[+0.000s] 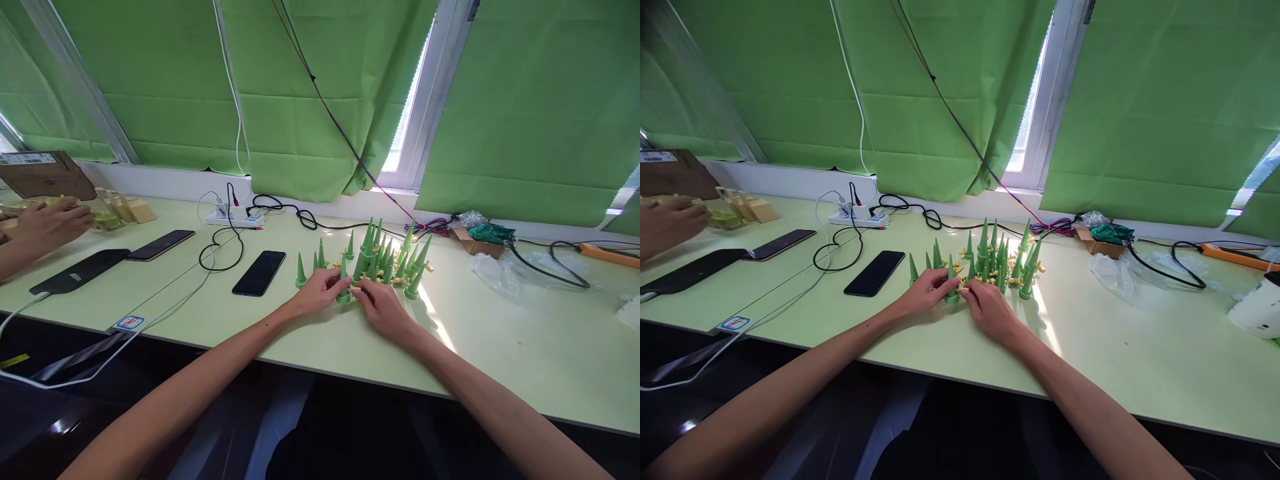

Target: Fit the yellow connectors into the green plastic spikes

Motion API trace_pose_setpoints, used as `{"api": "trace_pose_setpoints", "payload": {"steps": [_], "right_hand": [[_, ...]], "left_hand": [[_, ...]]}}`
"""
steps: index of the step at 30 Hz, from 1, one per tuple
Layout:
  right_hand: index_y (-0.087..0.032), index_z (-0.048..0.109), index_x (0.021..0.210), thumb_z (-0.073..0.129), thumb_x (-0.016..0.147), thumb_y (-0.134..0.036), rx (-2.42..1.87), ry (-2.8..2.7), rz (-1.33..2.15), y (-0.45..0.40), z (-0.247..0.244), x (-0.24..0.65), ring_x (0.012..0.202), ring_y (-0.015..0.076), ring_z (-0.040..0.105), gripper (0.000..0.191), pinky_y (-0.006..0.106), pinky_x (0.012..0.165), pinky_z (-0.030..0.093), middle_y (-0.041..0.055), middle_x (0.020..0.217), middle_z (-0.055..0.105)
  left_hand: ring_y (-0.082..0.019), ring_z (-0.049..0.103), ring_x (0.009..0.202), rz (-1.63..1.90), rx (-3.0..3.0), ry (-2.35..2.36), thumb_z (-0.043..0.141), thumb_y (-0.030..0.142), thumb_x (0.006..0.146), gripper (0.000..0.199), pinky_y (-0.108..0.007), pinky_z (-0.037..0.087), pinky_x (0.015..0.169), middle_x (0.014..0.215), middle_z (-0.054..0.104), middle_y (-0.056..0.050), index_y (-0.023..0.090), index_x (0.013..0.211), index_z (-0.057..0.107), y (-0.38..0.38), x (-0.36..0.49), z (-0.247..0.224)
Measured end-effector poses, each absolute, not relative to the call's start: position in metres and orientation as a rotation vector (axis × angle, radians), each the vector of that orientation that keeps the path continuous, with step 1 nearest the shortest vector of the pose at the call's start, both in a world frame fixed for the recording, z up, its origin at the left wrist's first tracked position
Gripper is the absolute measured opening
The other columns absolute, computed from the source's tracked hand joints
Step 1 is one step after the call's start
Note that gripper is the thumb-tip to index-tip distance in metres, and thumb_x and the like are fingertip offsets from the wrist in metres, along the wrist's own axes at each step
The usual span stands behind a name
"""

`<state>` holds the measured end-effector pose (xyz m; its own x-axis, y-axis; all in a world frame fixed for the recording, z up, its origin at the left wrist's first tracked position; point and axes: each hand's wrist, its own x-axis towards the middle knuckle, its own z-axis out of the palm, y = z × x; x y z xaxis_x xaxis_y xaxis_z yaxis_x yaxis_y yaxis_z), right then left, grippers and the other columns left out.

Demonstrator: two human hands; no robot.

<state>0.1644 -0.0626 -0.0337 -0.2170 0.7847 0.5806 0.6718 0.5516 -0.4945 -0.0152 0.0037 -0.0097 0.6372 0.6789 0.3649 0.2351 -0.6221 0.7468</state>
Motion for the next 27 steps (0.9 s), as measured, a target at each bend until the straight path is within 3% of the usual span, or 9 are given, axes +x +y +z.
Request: {"api": "trace_pose_setpoints", "payload": {"steps": [6, 16, 27], "right_hand": [[-0.022, 0.038, 0.069, 0.039, 0.099, -0.029, -1.192, -1.963, 0.185, -0.0608, -0.0383, 0.166, 0.054, 0.0124, 0.039, 0.031, 0.027, 0.056, 0.028, -0.0029, 0.061, 0.045], [-0.022, 0.036, 0.066, 0.034, 0.101, -0.033, -1.221, -1.964, 0.258, -0.0602, -0.0396, 0.1656, 0.05, 0.0113, 0.034, 0.037, 0.028, 0.055, 0.025, -0.0042, 0.056, 0.04], [-0.022, 0.046, 0.072, 0.031, 0.103, -0.038, -1.265, -1.915, 0.229, -0.0625, -0.0364, 0.1628, 0.055, 0.0131, 0.045, 0.039, 0.027, 0.056, 0.029, -0.002, 0.061, 0.051]], "left_hand": [[-0.009, 0.028, 0.056, 0.851, 2.226, 0.695, 0.047, 0.046, 0.092, 0.041, -0.024, 0.022, 0.052, 0.059, 0.031, 0.005, 0.016, 0.064, 0.04, 0.0062, -0.0151, -0.013], [-0.009, 0.03, 0.058, 0.807, 2.198, 0.666, 0.046, 0.047, 0.093, 0.04, -0.025, 0.024, 0.053, 0.063, 0.034, 0.003, 0.015, 0.068, 0.046, 0.0055, -0.0158, -0.0146], [-0.008, 0.033, 0.053, 0.801, 2.032, 0.656, 0.049, 0.054, 0.09, 0.045, -0.022, 0.025, 0.048, 0.06, 0.032, 0.004, 0.016, 0.066, 0.043, 0.0055, -0.0133, -0.0138]]}}
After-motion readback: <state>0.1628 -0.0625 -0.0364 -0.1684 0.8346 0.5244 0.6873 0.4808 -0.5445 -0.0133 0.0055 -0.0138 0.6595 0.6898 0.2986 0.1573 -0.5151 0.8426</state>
